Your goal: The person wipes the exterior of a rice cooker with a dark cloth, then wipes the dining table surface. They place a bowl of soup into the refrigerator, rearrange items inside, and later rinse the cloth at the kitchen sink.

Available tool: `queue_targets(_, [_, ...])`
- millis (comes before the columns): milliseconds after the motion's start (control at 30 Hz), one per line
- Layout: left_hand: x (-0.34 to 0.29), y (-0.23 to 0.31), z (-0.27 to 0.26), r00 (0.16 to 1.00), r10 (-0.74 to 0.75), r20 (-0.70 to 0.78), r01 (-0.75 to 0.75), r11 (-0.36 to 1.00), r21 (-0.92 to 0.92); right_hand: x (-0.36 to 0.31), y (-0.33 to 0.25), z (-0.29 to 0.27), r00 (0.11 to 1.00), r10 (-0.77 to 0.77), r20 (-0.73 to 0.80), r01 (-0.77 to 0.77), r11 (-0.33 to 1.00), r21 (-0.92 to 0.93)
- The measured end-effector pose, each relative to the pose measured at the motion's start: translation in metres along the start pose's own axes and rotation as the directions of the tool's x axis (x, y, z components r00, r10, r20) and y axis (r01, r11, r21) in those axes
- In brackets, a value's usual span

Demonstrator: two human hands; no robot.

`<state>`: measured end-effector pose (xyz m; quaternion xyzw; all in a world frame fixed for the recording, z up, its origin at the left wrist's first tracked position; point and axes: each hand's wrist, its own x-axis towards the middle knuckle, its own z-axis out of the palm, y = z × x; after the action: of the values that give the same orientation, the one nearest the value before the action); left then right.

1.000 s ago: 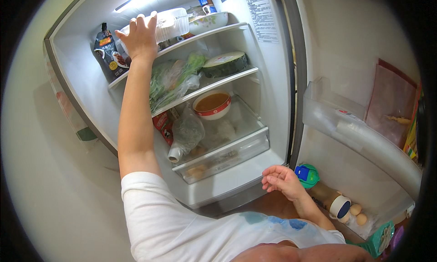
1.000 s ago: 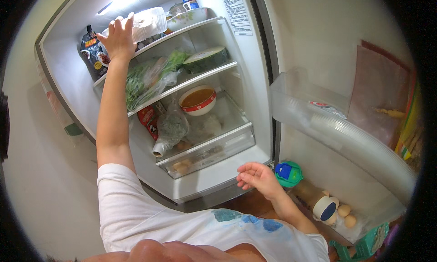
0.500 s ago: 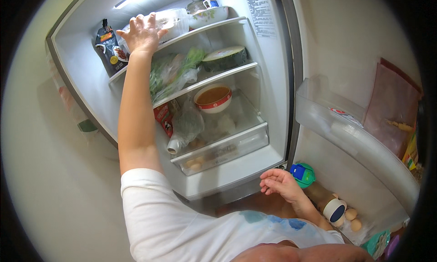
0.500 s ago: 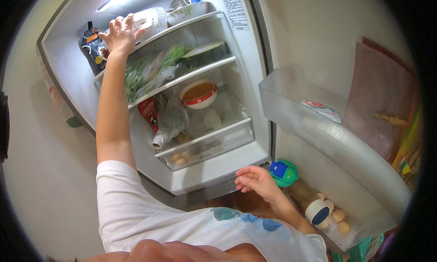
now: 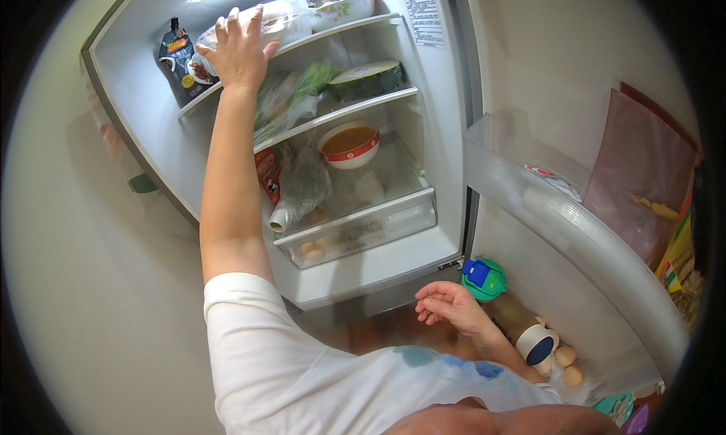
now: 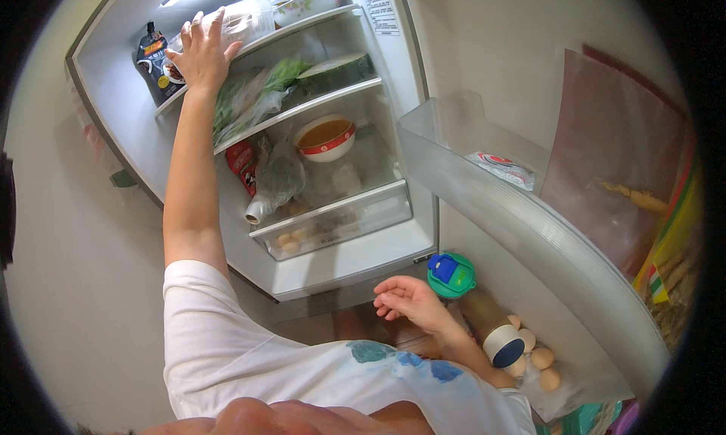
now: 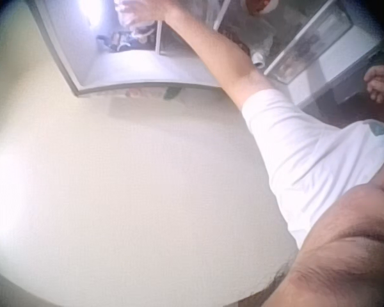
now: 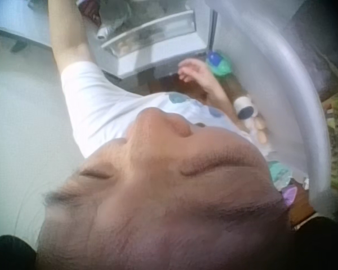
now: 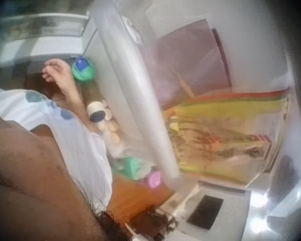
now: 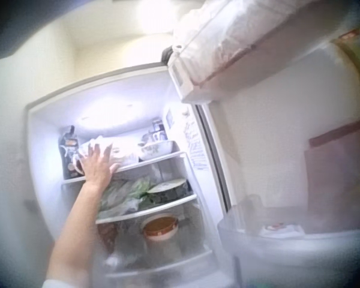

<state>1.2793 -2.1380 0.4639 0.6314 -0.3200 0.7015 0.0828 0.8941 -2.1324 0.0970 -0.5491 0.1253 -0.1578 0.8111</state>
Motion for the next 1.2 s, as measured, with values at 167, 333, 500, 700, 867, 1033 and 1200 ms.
queue_targets(167, [-0.005, -0.001, -0.014, 1.0, 0.014, -0.004, -0.014, 1.0, 0.0, -0.002, 0.008, -0.001, 0.999, 0.02, 0.039, -0.021, 1.0, 0.018])
queue_targets(333, [0.005, -0.01, -0.018, 0.996, 0.031, 0.079, -0.032, 0.999, 0.004, -0.002, 0.018, -0.002, 1.0, 0.021, 0.015, -0.021, 0.998, 0.057])
queue_targets(500, [0.014, -0.027, 0.005, 0.982, -0.005, 0.188, -0.029, 0.984, 0.177, -0.002, 0.022, -0.004, 0.998, 0.017, -0.064, -0.012, 0.998, 0.064])
queue_targets(700, [0.024, -0.03, 0.03, 0.939, 0.071, 0.336, -0.043, 0.995, -0.09, 0.009, 0.03, 0.002, 0.991, 0.046, -0.125, -0.033, 0.994, 0.1])
queue_targets(867, [0.026, -0.028, 0.021, 0.937, 0.076, 0.34, -0.031, 0.99, -0.138, 0.018, 0.037, 0.009, 0.982, 0.088, -0.165, -0.078, 0.995, 0.067])
queue_targets(1033, [0.018, -0.025, 0.009, 0.968, 0.089, 0.233, -0.061, 0.991, -0.122, 0.021, 0.038, 0.014, 0.979, 0.105, -0.178, -0.092, 0.993, 0.079])
queue_targets(1200, [0.012, -0.026, -0.004, 0.982, 0.114, 0.149, -0.063, 0.949, -0.309, 0.024, 0.039, 0.018, 0.963, 0.123, -0.24, -0.107, 0.991, 0.078])
